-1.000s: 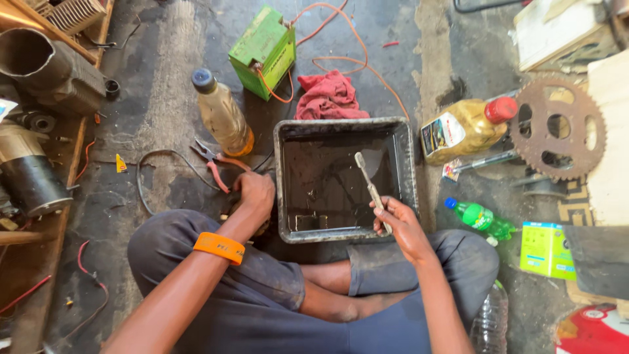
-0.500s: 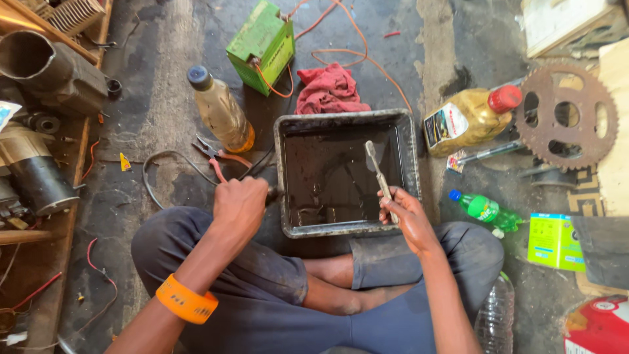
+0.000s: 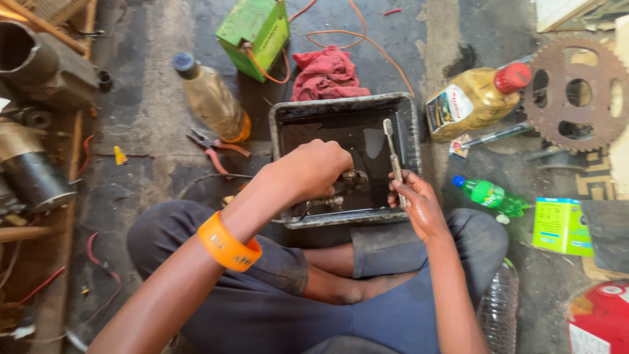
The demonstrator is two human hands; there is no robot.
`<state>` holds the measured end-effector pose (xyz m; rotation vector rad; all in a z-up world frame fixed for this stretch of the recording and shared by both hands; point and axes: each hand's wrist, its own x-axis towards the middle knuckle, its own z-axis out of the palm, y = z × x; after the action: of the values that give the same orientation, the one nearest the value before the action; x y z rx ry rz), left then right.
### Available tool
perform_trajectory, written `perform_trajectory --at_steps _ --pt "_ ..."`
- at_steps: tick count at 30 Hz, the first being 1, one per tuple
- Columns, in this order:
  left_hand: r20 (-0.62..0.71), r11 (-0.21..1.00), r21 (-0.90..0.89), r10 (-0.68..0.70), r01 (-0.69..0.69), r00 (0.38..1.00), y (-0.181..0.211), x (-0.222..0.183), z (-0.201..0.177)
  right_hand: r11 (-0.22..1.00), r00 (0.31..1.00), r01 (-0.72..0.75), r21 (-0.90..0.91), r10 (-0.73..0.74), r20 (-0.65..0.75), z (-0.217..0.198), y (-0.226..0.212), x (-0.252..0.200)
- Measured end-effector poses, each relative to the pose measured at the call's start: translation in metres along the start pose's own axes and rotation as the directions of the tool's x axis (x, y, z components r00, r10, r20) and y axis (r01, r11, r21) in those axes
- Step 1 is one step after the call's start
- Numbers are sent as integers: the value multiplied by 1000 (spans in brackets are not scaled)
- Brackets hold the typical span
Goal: The person pours oil from a bottle into a metal tray and then uses a toothbrush to scrub a circular mechanical part submerged in the oil. The person rotates the part to clean different sections while scrubbing.
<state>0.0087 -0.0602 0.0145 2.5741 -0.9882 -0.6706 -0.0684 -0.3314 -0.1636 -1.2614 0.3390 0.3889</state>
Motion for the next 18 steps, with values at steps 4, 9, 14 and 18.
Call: perform_trajectory --at_steps 4,9,14,18 --pt "220 999 -45 -6 16 976 -20 51 22 1000 1000 -5 29 5 -19 -7 2 2" --pt "558 990 16 -126 141 821 -48 120 48 999 1000 14 53 -14 9 -8 0 3" --pt "724 977 212 -175 27 667 -76 191 98 999 1000 3 46 -3 -10 -8 -2 4" --pt "494 951 273 -271 149 826 -97 207 144 999 1000 -17 47 17 -9 -7 -3 6"
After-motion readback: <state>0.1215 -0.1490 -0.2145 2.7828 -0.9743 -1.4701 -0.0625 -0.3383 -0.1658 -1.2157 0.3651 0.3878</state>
